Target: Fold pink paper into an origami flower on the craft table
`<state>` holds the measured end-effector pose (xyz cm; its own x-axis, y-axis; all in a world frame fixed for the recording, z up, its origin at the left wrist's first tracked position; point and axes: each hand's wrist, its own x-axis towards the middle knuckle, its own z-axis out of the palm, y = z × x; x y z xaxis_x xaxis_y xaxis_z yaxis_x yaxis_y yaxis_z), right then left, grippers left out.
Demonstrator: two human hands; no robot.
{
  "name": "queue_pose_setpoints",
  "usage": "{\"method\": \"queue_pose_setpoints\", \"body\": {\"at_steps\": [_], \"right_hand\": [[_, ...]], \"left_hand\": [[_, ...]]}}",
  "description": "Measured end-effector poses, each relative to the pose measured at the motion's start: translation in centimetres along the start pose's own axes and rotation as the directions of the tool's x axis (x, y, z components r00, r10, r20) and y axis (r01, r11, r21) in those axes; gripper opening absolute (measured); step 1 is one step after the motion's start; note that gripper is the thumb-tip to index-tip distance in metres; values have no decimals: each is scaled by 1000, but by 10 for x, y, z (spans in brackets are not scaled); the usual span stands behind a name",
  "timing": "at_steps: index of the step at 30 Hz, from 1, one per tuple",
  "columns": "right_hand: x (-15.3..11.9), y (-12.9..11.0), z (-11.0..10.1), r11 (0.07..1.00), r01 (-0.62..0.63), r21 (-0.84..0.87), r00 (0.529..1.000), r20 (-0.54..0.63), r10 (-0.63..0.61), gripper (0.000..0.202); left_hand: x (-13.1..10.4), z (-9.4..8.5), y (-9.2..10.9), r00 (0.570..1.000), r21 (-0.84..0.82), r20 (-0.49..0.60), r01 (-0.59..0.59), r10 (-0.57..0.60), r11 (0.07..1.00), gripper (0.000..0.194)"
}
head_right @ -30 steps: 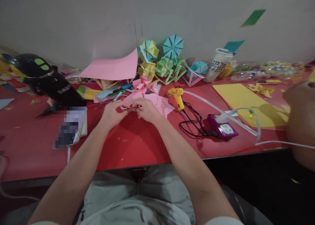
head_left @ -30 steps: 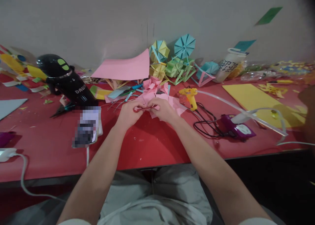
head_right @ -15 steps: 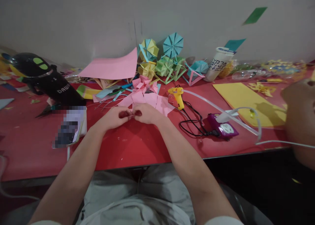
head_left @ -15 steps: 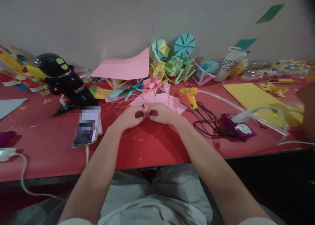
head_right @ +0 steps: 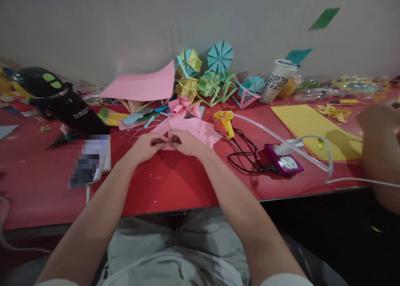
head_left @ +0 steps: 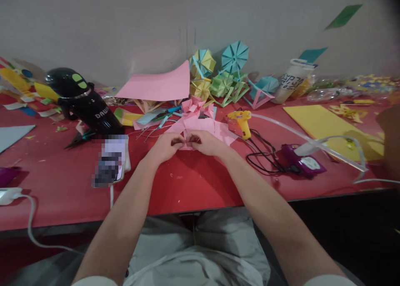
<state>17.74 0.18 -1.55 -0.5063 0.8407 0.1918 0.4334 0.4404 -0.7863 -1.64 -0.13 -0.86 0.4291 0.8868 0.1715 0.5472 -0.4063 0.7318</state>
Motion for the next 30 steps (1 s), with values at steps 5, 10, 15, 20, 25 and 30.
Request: {"method": "queue_pose_setpoints", "body": {"at_steps": [5, 10, 15, 20, 25, 30], "right_hand": [[1, 2, 3, 998, -49, -36, 999, 18, 50, 15], [2, 0, 4, 991, -89, -100, 996, 11, 91, 19], [4, 0, 4, 988, -78, -129, 996, 32, 83, 24], [2, 2, 2, 987, -10, -157, 998, 55, 19, 21], [1, 2, -1, 990, -12, -142, 998, 67, 22, 8], [1, 2, -4, 976, 78, -204, 993, 101, -58, 11]], "left_hand": [[0, 1, 4, 999, 6, -18, 49, -48, 999, 23], [0, 2, 6, 998, 26, -26, 66, -66, 997, 25], [1, 0, 8, 995, 125, -25, 101, -99, 987, 20], [1, 0, 10, 991, 120, -16, 132, -131, 984, 19], [1, 1, 6, 994, 126, -12, 109, -108, 986, 11], [0, -2, 4, 1000, 168, -4, 30, -30, 985, 12]]}}
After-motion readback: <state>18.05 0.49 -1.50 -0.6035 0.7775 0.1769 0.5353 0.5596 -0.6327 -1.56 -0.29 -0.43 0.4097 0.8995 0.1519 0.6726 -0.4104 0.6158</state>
